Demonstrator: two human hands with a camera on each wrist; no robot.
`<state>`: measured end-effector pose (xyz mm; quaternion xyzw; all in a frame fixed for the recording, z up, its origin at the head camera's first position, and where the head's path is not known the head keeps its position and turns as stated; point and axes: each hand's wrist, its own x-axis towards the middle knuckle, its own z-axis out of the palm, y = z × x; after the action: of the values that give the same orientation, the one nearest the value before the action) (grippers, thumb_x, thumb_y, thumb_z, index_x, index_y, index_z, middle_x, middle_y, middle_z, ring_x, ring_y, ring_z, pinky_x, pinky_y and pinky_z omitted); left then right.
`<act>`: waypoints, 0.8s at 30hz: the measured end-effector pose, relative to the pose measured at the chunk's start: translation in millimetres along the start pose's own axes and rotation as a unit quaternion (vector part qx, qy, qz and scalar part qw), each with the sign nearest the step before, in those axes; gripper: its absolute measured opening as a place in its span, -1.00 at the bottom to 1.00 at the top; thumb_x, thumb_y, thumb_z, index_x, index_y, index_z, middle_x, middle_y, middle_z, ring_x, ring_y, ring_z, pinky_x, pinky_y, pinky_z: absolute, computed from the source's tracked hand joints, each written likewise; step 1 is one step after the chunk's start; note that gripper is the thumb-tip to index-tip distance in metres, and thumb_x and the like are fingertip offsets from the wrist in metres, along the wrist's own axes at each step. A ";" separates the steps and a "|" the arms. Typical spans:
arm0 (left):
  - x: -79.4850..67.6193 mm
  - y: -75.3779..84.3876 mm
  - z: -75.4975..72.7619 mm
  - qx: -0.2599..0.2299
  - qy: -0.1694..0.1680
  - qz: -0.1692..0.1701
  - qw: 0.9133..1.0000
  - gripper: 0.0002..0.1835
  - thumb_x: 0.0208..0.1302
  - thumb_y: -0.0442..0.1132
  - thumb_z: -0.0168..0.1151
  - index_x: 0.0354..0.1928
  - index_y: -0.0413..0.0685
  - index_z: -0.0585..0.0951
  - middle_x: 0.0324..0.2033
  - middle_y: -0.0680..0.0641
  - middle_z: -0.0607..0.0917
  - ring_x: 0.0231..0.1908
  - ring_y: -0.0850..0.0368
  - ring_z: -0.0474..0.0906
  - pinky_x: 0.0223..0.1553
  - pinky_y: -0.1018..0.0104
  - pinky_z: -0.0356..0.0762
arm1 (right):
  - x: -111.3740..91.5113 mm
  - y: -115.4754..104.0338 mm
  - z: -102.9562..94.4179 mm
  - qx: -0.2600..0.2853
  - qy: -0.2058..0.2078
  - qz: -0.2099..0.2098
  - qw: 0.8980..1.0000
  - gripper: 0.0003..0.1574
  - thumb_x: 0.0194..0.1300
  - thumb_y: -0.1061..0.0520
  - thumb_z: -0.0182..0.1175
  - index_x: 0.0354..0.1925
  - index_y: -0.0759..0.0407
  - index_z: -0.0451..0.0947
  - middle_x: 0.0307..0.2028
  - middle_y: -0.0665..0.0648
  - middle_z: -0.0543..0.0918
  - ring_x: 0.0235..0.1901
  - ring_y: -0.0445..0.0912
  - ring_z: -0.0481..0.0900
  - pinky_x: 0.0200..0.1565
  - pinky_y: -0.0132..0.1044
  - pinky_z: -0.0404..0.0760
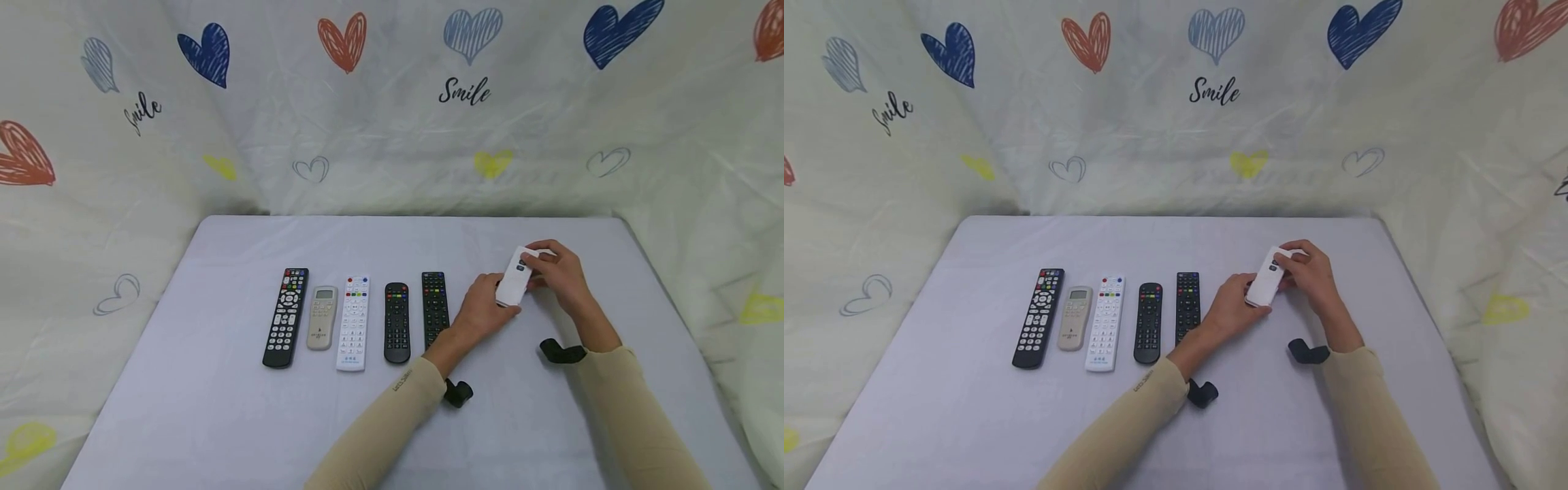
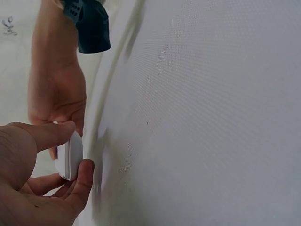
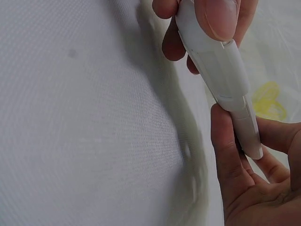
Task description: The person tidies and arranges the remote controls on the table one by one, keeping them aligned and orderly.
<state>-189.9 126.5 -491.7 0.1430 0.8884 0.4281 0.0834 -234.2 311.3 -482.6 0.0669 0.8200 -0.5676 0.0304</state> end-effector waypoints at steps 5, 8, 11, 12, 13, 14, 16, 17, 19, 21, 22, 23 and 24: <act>-1.6 -0.4 -1.0 -0.011 0.002 -0.004 1.000 -0.35 0.26 -0.15 0.52 0.37 -0.08 0.53 0.12 -0.01 0.66 0.02 0.30 0.55 0.09 0.50 0.53 | -1.8 -3.6 1.6 0.000 -0.002 -0.011 1.000 -0.45 0.51 0.00 0.25 0.25 0.31 0.40 -0.43 -0.27 0.66 -0.49 -0.27 0.69 -0.40 -0.32 0.74; -2.9 -1.6 -1.1 -0.017 0.001 -0.009 1.000 -0.34 0.27 -0.15 0.52 0.37 -0.08 0.52 0.13 -0.02 0.67 0.04 0.29 0.56 0.11 0.48 0.54 | -2.9 -3.9 2.4 -0.006 -0.002 -0.013 1.000 -0.43 0.51 0.01 0.25 0.27 0.32 0.40 -0.43 -0.28 0.66 -0.49 -0.26 0.69 -0.40 -0.31 0.74; -4.2 -3.0 -1.1 -0.020 0.002 -0.011 1.000 -0.34 0.27 -0.15 0.52 0.37 -0.08 0.51 0.14 -0.02 0.67 0.04 0.29 0.57 0.11 0.47 0.55 | -3.8 -3.7 3.1 -0.009 -0.003 -0.012 1.000 -0.40 0.51 0.01 0.25 0.30 0.34 0.39 -0.43 -0.27 0.65 -0.49 -0.26 0.68 -0.40 -0.30 0.74; -4.9 -3.3 -1.2 -0.022 0.002 -0.011 1.000 -0.34 0.27 -0.15 0.52 0.38 -0.08 0.51 0.14 -0.02 0.67 0.03 0.29 0.57 0.11 0.47 0.55 | -4.1 -3.5 3.3 -0.009 -0.005 -0.012 1.000 -0.40 0.51 0.00 0.25 0.30 0.34 0.39 -0.42 -0.26 0.65 -0.48 -0.26 0.68 -0.39 -0.30 0.75; -5.5 -3.8 -1.2 -0.023 0.004 -0.011 1.000 -0.34 0.27 -0.15 0.52 0.37 -0.08 0.51 0.13 -0.02 0.67 0.03 0.29 0.57 0.10 0.47 0.56 | -4.1 -3.3 3.6 -0.008 -0.007 -0.012 1.000 -0.39 0.51 0.00 0.25 0.31 0.35 0.39 -0.42 -0.26 0.65 -0.48 -0.26 0.68 -0.39 -0.29 0.75; -6.3 -4.3 -1.2 -0.023 0.004 -0.011 1.000 -0.34 0.27 -0.15 0.52 0.37 -0.09 0.51 0.13 -0.02 0.67 0.02 0.29 0.57 0.09 0.47 0.56 | -4.1 -3.0 4.0 -0.008 -0.009 -0.011 1.000 -0.38 0.51 -0.01 0.26 0.31 0.35 0.38 -0.42 -0.25 0.65 -0.47 -0.26 0.68 -0.39 -0.29 0.75; -8.0 -5.1 -1.0 -0.025 0.005 -0.010 1.000 -0.34 0.28 -0.15 0.51 0.37 -0.10 0.51 0.12 -0.03 0.67 0.01 0.30 0.56 0.08 0.47 0.56 | -4.5 -2.7 4.6 -0.008 -0.012 -0.011 1.000 -0.37 0.50 -0.01 0.26 0.31 0.35 0.38 -0.41 -0.24 0.65 -0.46 -0.26 0.68 -0.38 -0.28 0.75; -8.9 -5.4 -0.8 -0.028 0.005 -0.012 1.000 -0.34 0.28 -0.15 0.51 0.38 -0.10 0.51 0.12 -0.03 0.66 0.00 0.30 0.56 0.08 0.47 0.56 | -4.8 -2.4 4.9 -0.008 -0.013 -0.011 1.000 -0.37 0.50 -0.01 0.26 0.30 0.35 0.38 -0.41 -0.24 0.65 -0.46 -0.26 0.68 -0.38 -0.28 0.75; -10.9 -6.0 -0.5 -0.035 0.005 -0.013 0.999 -0.34 0.28 -0.16 0.50 0.38 -0.11 0.50 0.12 -0.04 0.66 -0.01 0.30 0.55 0.08 0.46 0.57 | -5.3 -2.0 5.6 -0.010 -0.015 -0.011 1.000 -0.38 0.50 -0.02 0.26 0.30 0.35 0.38 -0.41 -0.24 0.65 -0.45 -0.26 0.67 -0.38 -0.28 0.76; -12.1 -6.5 0.1 -0.041 0.005 -0.016 0.999 -0.33 0.29 -0.15 0.50 0.39 -0.11 0.49 0.13 -0.04 0.65 -0.01 0.30 0.55 0.09 0.45 0.57 | -6.2 -2.1 6.2 -0.014 -0.014 -0.010 1.000 -0.38 0.51 -0.02 0.26 0.30 0.34 0.38 -0.41 -0.23 0.64 -0.45 -0.26 0.66 -0.38 -0.28 0.75; -12.6 -6.6 0.3 -0.043 0.005 -0.018 0.999 -0.33 0.29 -0.15 0.50 0.39 -0.11 0.49 0.13 -0.04 0.65 -0.01 0.30 0.55 0.09 0.45 0.57 | -6.7 -2.2 6.6 -0.015 -0.014 -0.009 1.000 -0.39 0.51 -0.02 0.25 0.30 0.34 0.38 -0.41 -0.23 0.64 -0.44 -0.26 0.66 -0.38 -0.28 0.75; -13.1 -6.5 0.2 -0.044 0.005 -0.020 0.999 -0.33 0.29 -0.15 0.50 0.39 -0.11 0.48 0.13 -0.04 0.64 0.00 0.30 0.55 0.10 0.45 0.57 | -7.2 -2.4 7.0 -0.015 -0.015 -0.007 1.000 -0.39 0.51 -0.02 0.25 0.30 0.33 0.39 -0.41 -0.22 0.64 -0.43 -0.26 0.65 -0.37 -0.28 0.75; -13.7 -6.4 0.1 -0.043 0.005 -0.020 0.999 -0.33 0.29 -0.15 0.50 0.39 -0.11 0.48 0.14 -0.04 0.64 0.01 0.30 0.55 0.10 0.45 0.57 | -7.6 -2.6 7.3 -0.016 -0.014 -0.006 1.000 -0.39 0.51 -0.02 0.25 0.30 0.33 0.39 -0.41 -0.22 0.63 -0.43 -0.26 0.65 -0.37 -0.28 0.75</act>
<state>-178.1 118.3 -496.4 0.1195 0.8723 0.4649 0.0932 -227.2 303.0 -481.8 0.0530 0.8291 -0.5551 0.0398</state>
